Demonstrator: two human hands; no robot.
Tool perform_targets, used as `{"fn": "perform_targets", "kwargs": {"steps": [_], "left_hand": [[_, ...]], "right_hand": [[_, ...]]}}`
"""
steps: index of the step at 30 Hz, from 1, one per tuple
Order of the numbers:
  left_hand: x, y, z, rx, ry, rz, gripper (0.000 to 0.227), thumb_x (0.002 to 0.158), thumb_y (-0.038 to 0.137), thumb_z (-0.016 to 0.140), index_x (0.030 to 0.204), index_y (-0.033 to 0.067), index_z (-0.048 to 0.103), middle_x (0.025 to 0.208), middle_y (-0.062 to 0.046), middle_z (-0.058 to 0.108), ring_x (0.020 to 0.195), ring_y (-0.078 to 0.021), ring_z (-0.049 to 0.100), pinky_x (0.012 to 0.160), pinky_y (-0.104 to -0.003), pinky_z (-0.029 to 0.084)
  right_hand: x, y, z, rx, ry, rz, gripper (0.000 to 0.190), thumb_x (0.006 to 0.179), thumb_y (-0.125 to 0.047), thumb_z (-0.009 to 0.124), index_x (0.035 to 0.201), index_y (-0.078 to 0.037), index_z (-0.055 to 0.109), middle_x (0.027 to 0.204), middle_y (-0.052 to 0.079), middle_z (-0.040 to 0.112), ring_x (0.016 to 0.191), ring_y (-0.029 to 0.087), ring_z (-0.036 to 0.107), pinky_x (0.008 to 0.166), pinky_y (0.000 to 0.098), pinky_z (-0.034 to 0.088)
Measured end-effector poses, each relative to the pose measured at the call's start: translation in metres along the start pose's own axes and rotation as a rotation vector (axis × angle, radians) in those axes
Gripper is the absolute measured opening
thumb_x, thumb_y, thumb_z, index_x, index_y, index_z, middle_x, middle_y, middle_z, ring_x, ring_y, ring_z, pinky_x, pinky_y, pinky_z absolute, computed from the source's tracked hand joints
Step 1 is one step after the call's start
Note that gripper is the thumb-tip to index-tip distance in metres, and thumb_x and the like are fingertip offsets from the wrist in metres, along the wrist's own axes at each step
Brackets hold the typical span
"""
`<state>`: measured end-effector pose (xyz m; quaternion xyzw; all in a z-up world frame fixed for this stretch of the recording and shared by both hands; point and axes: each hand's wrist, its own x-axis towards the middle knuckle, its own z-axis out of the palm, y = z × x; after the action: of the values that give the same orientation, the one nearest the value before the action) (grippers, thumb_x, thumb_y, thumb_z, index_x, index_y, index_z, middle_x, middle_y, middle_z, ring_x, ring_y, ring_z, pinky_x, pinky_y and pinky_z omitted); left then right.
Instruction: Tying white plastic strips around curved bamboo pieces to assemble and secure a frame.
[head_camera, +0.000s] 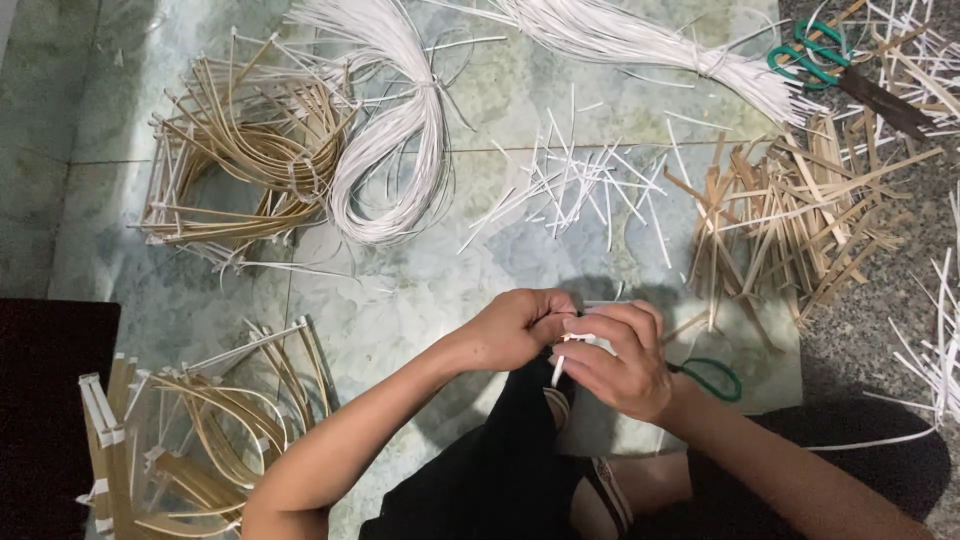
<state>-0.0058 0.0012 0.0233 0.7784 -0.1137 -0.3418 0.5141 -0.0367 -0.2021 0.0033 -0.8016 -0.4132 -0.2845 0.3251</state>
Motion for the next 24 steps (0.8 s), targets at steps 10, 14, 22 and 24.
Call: {"fn": "perform_targets", "kwargs": {"steps": [10,14,22,24], "left_hand": [[-0.003,-0.008,0.005,0.064,0.048,0.048,0.02,0.101,0.021,0.063,0.096,0.003,0.068,0.071,-0.006,0.063,0.067,-0.0139,0.056,0.065,-0.032,0.049],[-0.005,-0.021,0.007,-0.059,0.053,0.044,0.017,0.099,0.019,0.068,0.105,0.0051,0.074,0.08,-0.003,0.07,0.072,-0.0095,0.061,0.067,-0.029,0.052],[-0.006,0.002,0.003,0.107,0.071,0.353,0.037,0.088,0.017,0.082,0.124,0.013,0.075,0.11,-0.006,0.079,0.093,-0.0154,0.075,0.083,-0.031,0.059],[-0.004,0.007,0.001,0.146,0.102,0.408,0.035,0.085,0.012,0.082,0.119,0.0092,0.075,0.106,-0.007,0.076,0.088,-0.0198,0.072,0.079,-0.032,0.057]], "right_hand": [[-0.036,0.053,0.013,0.517,0.256,0.241,0.012,0.099,-0.011,0.069,0.087,-0.014,0.067,0.086,0.001,0.069,0.075,0.009,0.067,0.066,0.0225,0.055],[-0.011,0.066,-0.001,0.467,-0.347,0.939,0.019,0.097,-0.025,0.067,0.089,-0.008,0.067,0.084,0.006,0.069,0.072,0.015,0.065,0.064,0.03,0.053],[-0.069,0.124,0.057,1.087,-0.821,1.205,0.021,0.095,-0.022,0.065,0.095,-0.004,0.076,0.077,0.004,0.068,0.063,0.011,0.056,0.055,0.0258,0.042],[-0.081,0.132,0.063,1.213,-0.82,1.134,0.015,0.092,-0.013,0.064,0.092,-0.001,0.072,0.079,0.003,0.069,0.067,0.01,0.06,0.058,0.0253,0.046]]}}
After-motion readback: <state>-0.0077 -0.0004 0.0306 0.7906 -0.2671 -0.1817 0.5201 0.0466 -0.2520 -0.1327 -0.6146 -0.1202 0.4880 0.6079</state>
